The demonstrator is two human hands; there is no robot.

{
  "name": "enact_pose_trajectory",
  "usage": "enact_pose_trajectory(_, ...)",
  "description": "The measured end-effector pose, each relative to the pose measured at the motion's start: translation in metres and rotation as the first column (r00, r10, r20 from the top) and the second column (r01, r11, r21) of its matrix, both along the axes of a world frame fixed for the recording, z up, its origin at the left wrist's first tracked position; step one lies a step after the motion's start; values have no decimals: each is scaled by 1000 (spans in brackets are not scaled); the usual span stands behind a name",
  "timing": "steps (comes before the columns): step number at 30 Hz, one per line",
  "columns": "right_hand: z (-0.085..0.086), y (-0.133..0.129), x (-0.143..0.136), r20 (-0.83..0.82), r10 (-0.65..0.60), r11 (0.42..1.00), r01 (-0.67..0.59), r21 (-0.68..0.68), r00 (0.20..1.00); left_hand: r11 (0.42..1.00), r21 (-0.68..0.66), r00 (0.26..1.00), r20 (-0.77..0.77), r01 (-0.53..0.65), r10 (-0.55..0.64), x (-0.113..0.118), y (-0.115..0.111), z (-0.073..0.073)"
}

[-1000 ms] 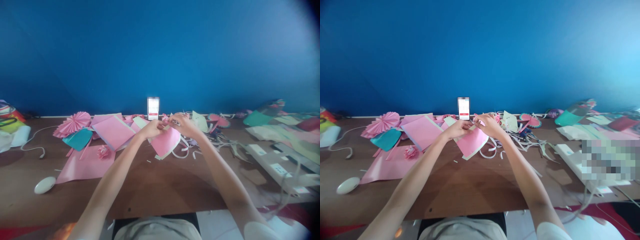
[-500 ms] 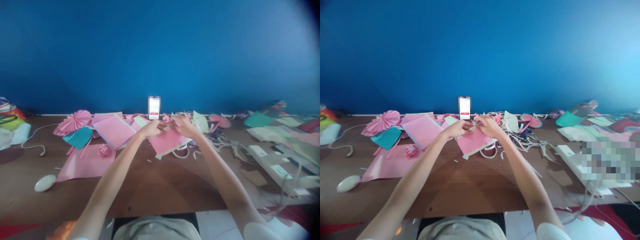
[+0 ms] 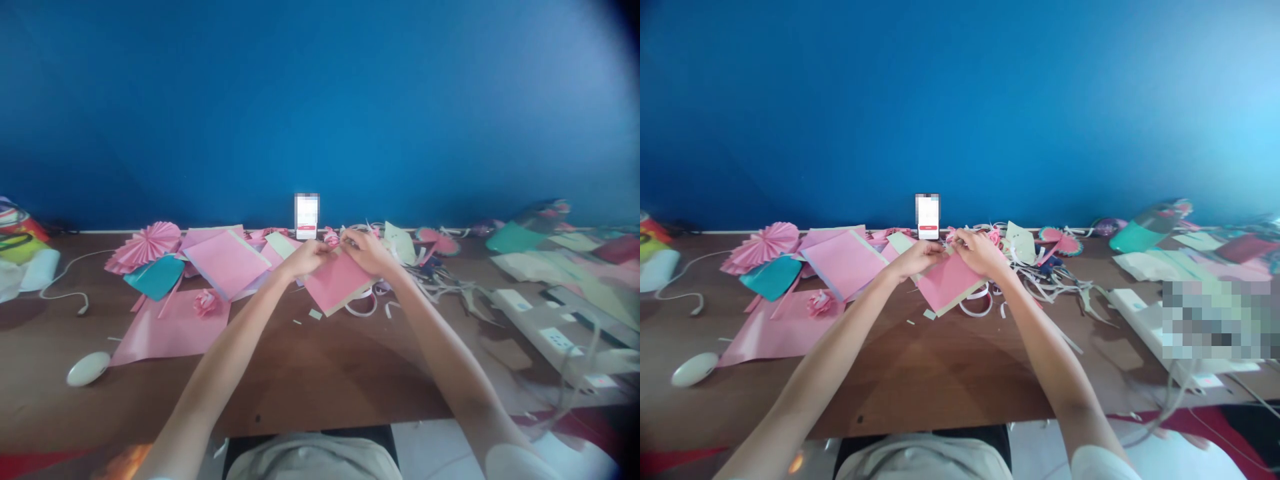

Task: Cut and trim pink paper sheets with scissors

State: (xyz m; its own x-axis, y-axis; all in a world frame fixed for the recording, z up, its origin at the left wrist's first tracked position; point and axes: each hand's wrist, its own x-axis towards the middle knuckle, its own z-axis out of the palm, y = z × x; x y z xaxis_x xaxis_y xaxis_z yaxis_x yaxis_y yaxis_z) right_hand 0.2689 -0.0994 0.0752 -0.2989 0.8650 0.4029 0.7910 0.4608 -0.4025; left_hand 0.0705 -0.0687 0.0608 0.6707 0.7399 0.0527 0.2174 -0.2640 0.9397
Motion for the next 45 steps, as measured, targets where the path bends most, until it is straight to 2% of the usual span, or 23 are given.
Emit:
enact_pose_trajectory(5, -6, 4, 0, -48, -5, 1000, 5, 0, 999, 997, -44, 997, -26, -70, 69, 0, 2, -2)
enact_pose_trajectory(9, -6, 4, -1, -50, 6, 1000, -6, 8, 999, 998, -50, 999, -38, -36, 34, -1, 3, -2)
enact_pose_trajectory(15, -4, 2, -4, -7, 69, 996, -68, 57, 998, 999, 37, 996, -89, -25, 28, -2, 4, -4)
enact_pose_trajectory(17, -4, 1, -6, 9, 81, 994, -81, 69, 997, 998, 61, 998, -57, -23, 27, -1, 4, -6)
enact_pose_trajectory(20, -3, -1, -8, 33, 85, 993, -87, 77, 996, 997, 73, 999, 34, 32, -34, 1, 5, -9)
enact_pose_trajectory(24, -1, -2, -10, 32, 77, 996, -79, 47, 997, 992, 120, 999, 18, 31, -34, 2, 7, -12)
enact_pose_trajectory(31, 1, -4, -10, -90, 83, 994, -89, -67, 992, 985, 173, 999, -43, 16, -9, -3, 6, -6)
enact_pose_trajectory(34, -2, -1, -8, -185, 89, 993, -101, -56, 979, 988, 148, 997, -64, 42, -32, -4, 6, -3)
enact_pose_trajectory(38, -3, 3, 1, -285, 40, 998, -52, -33, 958, 988, 143, 995, -97, 52, -38, -3, 4, -2)
enact_pose_trajectory(45, 1, 0, 0, -264, 61, 996, -74, -40, 962, 983, 176, 998, -60, 46, -36, 2, 3, -4)
